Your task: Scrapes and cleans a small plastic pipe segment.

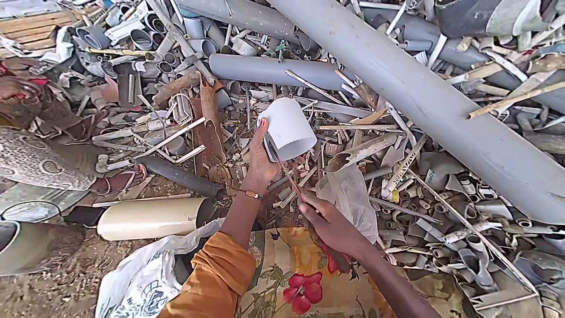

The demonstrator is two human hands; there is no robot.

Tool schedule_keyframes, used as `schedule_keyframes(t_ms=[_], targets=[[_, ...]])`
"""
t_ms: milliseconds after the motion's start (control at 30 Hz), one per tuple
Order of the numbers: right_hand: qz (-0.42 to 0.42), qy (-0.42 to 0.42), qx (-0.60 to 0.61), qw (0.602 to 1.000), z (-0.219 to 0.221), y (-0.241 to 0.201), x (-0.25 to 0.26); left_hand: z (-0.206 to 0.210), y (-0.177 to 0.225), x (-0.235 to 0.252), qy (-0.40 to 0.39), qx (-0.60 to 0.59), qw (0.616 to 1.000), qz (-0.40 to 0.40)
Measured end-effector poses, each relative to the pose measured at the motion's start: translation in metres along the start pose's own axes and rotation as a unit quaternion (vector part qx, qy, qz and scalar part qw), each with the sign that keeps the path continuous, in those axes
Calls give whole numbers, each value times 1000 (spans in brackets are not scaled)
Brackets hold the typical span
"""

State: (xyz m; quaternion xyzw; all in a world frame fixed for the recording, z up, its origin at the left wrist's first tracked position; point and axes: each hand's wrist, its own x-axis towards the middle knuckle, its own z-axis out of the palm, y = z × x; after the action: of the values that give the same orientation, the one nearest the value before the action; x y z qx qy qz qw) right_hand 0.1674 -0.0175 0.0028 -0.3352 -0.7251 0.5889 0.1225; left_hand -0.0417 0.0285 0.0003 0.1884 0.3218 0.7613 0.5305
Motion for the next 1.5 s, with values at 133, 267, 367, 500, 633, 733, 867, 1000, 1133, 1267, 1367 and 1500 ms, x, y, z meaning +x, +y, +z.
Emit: schedule_keyframes(t_ms=[133,267,367,500,633,733,867,1000,1133,1267,1367,1500], targets=[[-3,37,-90,995,-7,0,0,-3,1,-1,-26,-16,1000,5],[81,51,-238,967,-6,-8,1,-3,-5,-2,-34,-10,999,2],[36,-43,-69,996,-9,-10,-3,3,-5,-3,-8,21,1000,5],[61,24,-175,982,-16,-5,8,5,-6,-1,19,28,999,3],[129,68,-227,963,-43,-8,3,3,-8,9,119,189,969,109],[121,181,-190,957,-72,-5,-16,-7,-4,11,129,309,921,201],[-152,533,42,831,-77,-6,-25,-12,-1,11,63,396,867,295],[-207,468,205,834,-24,-3,-13,-9,-12,9,10,454,807,378],[-13,235,100,967,-4,-4,-10,-8,-19,9,-9,483,780,398],[-245,474,193,824,-23,-10,-9,-5,-21,6,14,477,791,384],[-143,354,235,894,2,6,-6,4,-28,-1,17,479,803,353],[40,187,234,953,10,6,7,9,-27,-8,61,453,816,354]])
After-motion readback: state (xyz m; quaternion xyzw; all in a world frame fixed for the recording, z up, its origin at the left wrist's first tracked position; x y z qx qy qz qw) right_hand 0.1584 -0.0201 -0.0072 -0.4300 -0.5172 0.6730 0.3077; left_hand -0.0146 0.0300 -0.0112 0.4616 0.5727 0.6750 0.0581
